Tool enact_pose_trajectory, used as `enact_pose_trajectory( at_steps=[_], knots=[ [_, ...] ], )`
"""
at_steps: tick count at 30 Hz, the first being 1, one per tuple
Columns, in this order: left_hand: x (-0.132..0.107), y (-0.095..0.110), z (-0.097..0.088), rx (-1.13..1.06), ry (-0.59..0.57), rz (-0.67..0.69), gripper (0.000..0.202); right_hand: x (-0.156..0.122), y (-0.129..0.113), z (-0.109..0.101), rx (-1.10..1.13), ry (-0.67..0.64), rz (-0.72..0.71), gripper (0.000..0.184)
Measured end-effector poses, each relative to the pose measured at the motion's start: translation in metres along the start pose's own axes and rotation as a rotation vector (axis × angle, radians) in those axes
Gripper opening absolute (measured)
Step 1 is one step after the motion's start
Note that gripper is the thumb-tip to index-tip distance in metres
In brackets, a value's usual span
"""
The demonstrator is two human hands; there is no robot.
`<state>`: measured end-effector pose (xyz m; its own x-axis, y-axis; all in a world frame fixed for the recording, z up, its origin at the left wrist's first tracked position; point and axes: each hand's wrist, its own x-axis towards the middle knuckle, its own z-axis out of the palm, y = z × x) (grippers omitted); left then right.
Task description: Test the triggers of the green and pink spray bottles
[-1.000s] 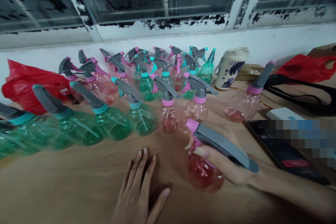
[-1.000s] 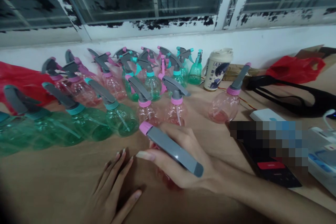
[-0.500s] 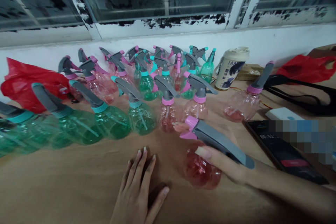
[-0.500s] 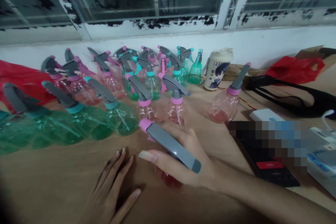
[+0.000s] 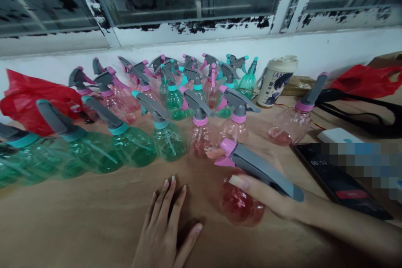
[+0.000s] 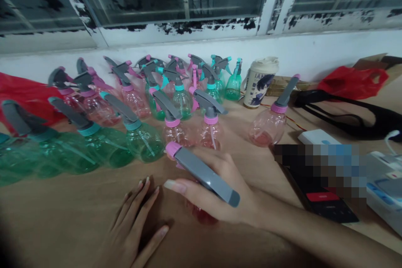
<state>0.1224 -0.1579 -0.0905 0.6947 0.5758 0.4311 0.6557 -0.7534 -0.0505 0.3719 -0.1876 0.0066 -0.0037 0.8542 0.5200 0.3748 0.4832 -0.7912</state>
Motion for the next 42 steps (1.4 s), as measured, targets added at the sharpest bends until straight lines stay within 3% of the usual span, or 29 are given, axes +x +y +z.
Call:
enact_pose_trajectory(
  at_steps=[23,34,42],
  knots=[
    [0.0034,-0.0014,-0.0011,0.011,0.022,0.037,0.062,0.0039,0.0029,-0.0022,0.085,-0.047,-0.010,0.023],
    [0.0016,-0.0007,0.0000,-0.041,0.000,-0.009,0.065,0.0012,0.0028,-0.0004,0.023,0.037,0.042,0.024],
    [0.0016,-0.0004,-0.0011,-0.071,-0.011,-0.022,0.063,-0.0002,0.0034,-0.0002,0.031,0.029,0.063,0.022]
  ],
)
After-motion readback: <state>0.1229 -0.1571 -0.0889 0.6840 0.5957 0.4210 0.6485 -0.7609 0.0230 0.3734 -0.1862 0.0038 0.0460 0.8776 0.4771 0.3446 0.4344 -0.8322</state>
